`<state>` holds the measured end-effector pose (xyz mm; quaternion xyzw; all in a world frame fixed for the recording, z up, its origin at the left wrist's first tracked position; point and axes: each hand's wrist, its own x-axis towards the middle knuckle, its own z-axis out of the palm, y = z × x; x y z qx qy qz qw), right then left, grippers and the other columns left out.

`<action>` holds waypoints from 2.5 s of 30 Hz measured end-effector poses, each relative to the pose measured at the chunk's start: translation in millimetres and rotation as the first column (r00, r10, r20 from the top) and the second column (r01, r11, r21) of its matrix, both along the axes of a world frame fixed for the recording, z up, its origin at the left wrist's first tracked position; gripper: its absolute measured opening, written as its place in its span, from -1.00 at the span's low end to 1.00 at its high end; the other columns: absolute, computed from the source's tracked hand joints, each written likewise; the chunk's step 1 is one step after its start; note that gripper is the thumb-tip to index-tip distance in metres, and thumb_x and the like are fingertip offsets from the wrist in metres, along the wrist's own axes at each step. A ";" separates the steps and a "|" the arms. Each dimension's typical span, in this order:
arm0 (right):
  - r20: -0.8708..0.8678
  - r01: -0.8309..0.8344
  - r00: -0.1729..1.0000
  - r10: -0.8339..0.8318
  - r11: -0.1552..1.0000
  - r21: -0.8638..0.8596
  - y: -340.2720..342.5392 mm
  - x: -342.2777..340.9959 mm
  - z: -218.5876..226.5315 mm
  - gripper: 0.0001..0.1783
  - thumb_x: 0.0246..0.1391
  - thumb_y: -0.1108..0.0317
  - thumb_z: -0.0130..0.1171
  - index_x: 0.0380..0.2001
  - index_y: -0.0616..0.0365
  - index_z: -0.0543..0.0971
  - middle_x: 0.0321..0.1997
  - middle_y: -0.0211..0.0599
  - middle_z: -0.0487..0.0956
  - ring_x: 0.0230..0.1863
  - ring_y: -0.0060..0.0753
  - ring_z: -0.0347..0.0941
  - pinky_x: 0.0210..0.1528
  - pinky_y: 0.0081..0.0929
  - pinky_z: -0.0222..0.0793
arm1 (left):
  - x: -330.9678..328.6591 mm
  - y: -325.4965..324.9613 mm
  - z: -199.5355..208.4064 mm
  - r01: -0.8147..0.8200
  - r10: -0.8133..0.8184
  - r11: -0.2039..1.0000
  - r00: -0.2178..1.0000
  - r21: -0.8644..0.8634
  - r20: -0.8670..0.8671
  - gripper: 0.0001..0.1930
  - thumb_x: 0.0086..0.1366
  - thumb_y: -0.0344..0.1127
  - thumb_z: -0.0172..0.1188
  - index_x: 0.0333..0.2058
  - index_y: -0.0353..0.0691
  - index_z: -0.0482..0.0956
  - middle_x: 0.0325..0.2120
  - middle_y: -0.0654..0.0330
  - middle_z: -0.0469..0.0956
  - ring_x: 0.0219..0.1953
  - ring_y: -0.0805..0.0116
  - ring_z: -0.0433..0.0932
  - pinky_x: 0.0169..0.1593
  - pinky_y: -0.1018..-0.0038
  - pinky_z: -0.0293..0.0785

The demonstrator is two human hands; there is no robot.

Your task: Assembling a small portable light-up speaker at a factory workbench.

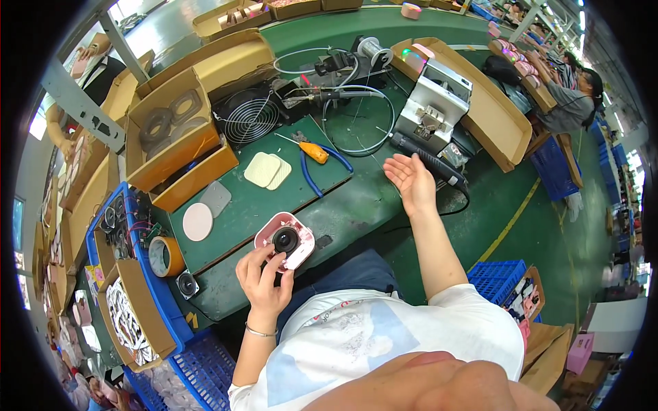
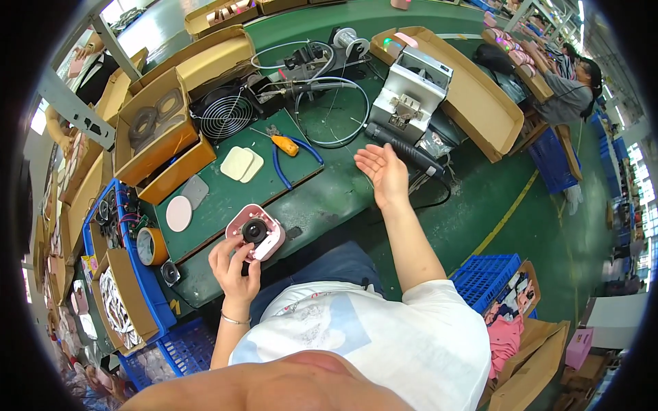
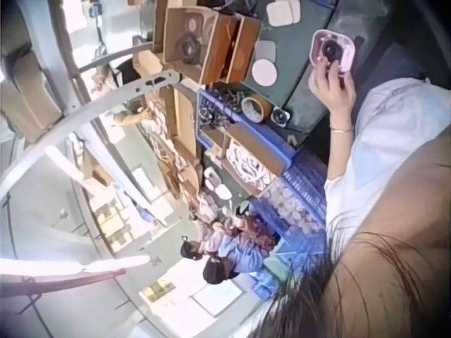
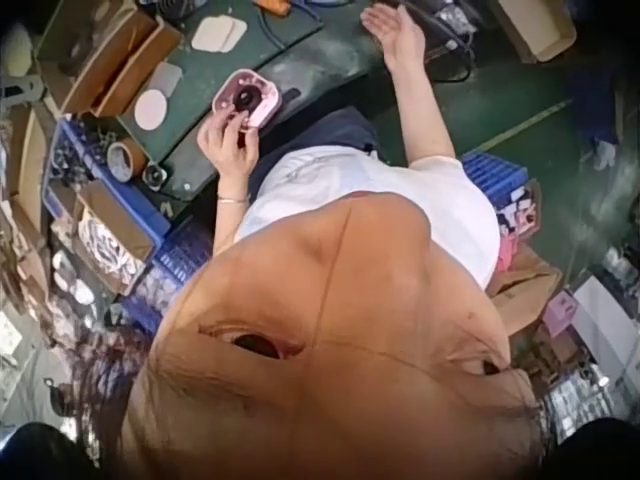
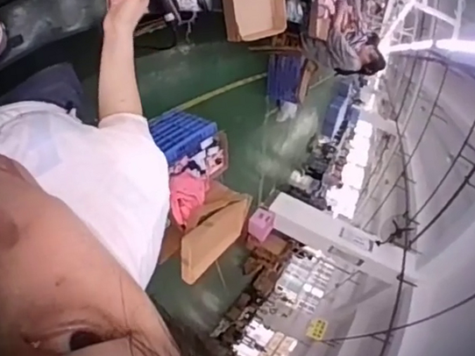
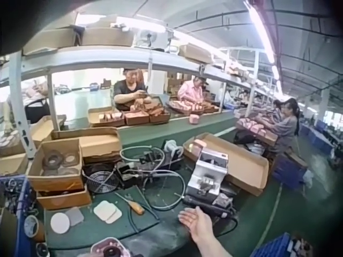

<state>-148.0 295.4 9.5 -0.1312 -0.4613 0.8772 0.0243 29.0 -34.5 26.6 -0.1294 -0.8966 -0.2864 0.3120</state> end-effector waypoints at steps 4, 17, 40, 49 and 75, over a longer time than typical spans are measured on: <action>-0.223 0.136 0.974 -0.043 0.895 0.424 -34.3 6.7 -10.2 -0.66 0.45 0.22 -0.04 -0.13 0.32 0.55 -0.30 -0.19 0.62 -0.36 -0.44 0.58 -0.26 -0.48 0.55 | -1.7 3.3 1.1 -0.005 0.006 1.000 1.000 0.016 -0.011 -0.75 0.09 -0.29 0.31 -0.22 -0.17 0.64 -0.04 0.07 0.57 0.02 -0.03 0.47 0.13 0.13 0.38; -0.374 0.250 0.925 0.064 0.641 0.726 -52.6 21.7 -6.2 -0.77 0.35 0.39 0.08 -0.33 0.32 0.61 -0.48 -0.31 0.61 -0.50 -0.60 0.52 -0.44 -0.59 0.44 | -0.7 1.8 -4.1 -0.002 0.003 1.000 0.999 0.021 -0.044 -0.78 0.08 -0.26 0.37 -0.33 -0.20 0.57 -0.11 0.09 0.58 0.00 -0.02 0.47 0.09 0.14 0.40; -0.384 0.268 0.917 0.110 0.545 0.795 -52.6 23.0 -3.3 -0.80 0.32 0.39 0.11 -0.34 0.29 0.61 -0.48 -0.26 0.62 -0.48 -0.52 0.57 -0.41 -0.55 0.44 | 1.1 6.0 -2.0 -0.030 0.030 1.000 0.998 0.001 -0.057 -0.80 0.09 -0.29 0.38 -0.36 -0.19 0.56 -0.12 0.08 0.58 0.00 -0.02 0.48 0.11 0.16 0.39; -0.202 0.011 0.442 0.874 0.220 0.975 -112.3 84.2 73.3 -0.83 0.22 0.32 0.20 -0.24 0.19 0.63 -0.39 -0.11 0.60 -0.37 -0.03 0.59 -0.34 -0.20 0.51 | 1.9 25.4 44.9 -0.058 0.083 0.976 0.990 -0.209 0.112 -0.72 0.08 -0.25 0.45 -0.22 -0.10 0.66 -0.30 0.28 0.55 -0.22 0.22 0.48 -0.12 0.25 0.34; 0.100 -0.350 0.296 0.950 0.011 0.937 -123.6 46.6 93.8 -0.79 0.11 0.34 0.34 -0.45 0.23 0.55 -0.64 -0.17 0.46 -0.61 -0.33 0.46 -0.51 -0.41 0.30 | -2.9 13.3 48.0 -0.050 -0.080 0.970 0.859 0.238 0.506 -0.70 0.05 -0.41 0.45 -0.22 -0.19 0.59 -0.36 0.12 0.49 -0.32 0.10 0.55 -0.24 0.24 0.49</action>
